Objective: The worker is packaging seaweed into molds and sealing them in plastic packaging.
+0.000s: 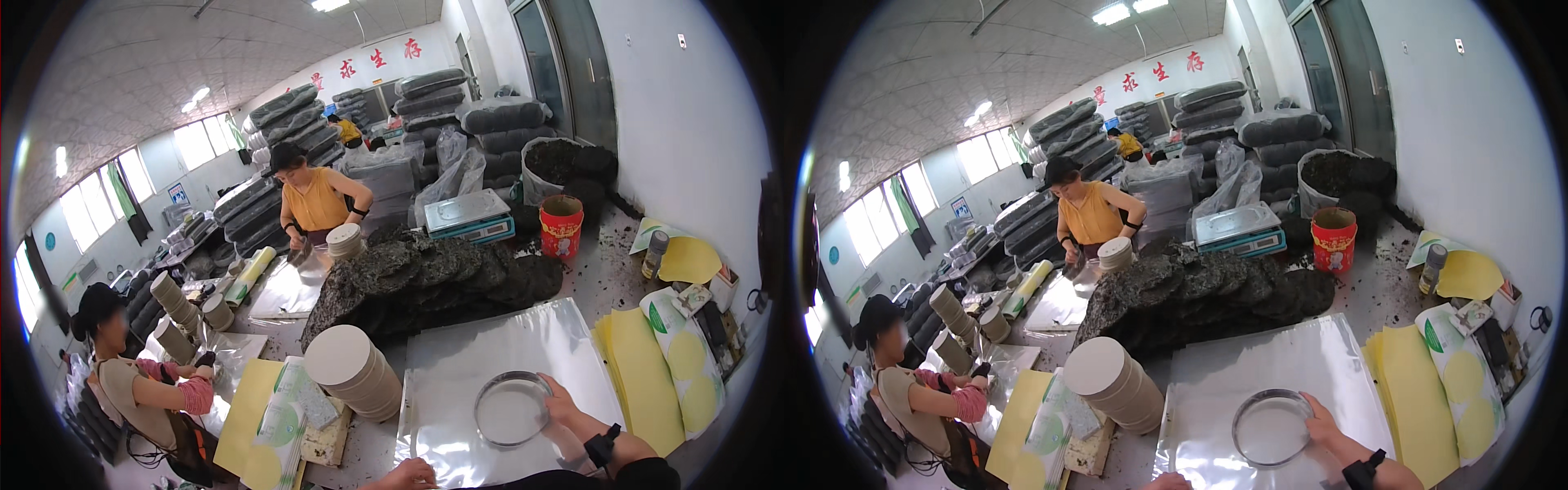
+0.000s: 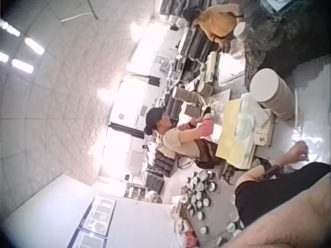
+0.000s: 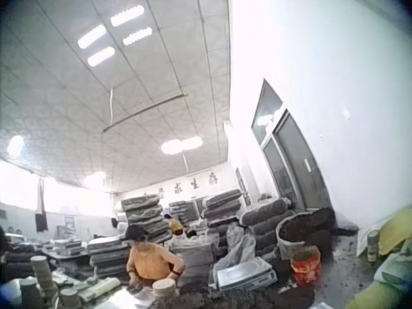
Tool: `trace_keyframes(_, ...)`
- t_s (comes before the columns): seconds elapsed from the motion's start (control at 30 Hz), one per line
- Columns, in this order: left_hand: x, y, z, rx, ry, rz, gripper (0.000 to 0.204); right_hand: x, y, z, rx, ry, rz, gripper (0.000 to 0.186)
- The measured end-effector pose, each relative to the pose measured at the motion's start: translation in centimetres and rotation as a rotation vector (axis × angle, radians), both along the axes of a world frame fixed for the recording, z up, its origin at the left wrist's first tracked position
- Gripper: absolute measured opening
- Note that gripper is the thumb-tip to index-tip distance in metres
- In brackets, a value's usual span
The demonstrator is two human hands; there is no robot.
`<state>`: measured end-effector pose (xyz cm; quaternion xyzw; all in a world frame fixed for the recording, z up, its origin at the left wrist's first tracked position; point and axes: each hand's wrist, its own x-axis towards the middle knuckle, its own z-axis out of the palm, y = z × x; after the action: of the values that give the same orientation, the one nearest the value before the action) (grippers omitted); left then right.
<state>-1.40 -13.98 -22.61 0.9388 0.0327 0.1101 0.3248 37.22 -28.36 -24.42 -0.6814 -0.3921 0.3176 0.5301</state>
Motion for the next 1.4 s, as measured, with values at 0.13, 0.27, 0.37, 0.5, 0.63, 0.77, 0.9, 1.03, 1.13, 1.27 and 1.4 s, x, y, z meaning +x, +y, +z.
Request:
trace_keyframes(0.13,1.5,3.4,-2.7,-0.116,0.395,-0.094,0.014,3.0,1.3,2.8,0.051,0.098,-0.031,0.074)
trace_keyframes(0.27,4.3,4.6,1.9,-0.207,0.436,-0.192,0.036,1.4,1.2,-1.3,0.236,0.367,-0.025,0.072)
trace_keyframes(0.37,0.6,0.7,1.5,0.11,0.194,-0.211,0.028,0.8,0.4,-0.8,0.243,0.752,-0.165,0.075)
trace_keyframes(0.5,0.3,0.2,-2.1,-0.164,0.074,-0.071,0.015,-0.1,-1.6,4.6,0.216,0.567,-0.179,0.078)
trace_keyframes(0.63,1.2,2.2,-2.3,-0.499,0.383,-0.074,0.013,-2.4,-1.5,10.4,0.411,0.229,0.078,0.077)
trace_keyframes(0.77,7.9,8.9,7.3,-0.434,0.14,0.323,0.029,-14.1,1.0,13.2,0.431,-0.156,0.779,0.07)
trace_keyframes(0.9,9.6,5.0,17.5,-0.431,0.309,0.358,0.02,-8.7,0.9,2.5,-0.048,0.243,-0.181,0.056)
trace_keyframes(1.03,6.1,1.2,9.8,-0.25,0.498,0.417,0.022,-3.0,-5.6,-7.5,-0.15,-0.528,-0.063,0.045)
trace_keyframes(1.13,4.3,-0.1,3.4,0.077,0.697,0.352,0.028,-10.0,-8.0,1.1,-0.65,-0.649,0.718,0.056)
trace_keyframes(1.27,9.3,1.8,8.8,-0.279,0.546,0.056,0.039,-6.8,-8.7,7.3,-0.136,-0.338,0.819,0.054)
trace_keyframes(1.4,17.0,11.9,11.4,-0.954,-0.301,0.556,0.037,-5.0,-8.5,1.4,-0.058,-0.879,0.683,0.05)
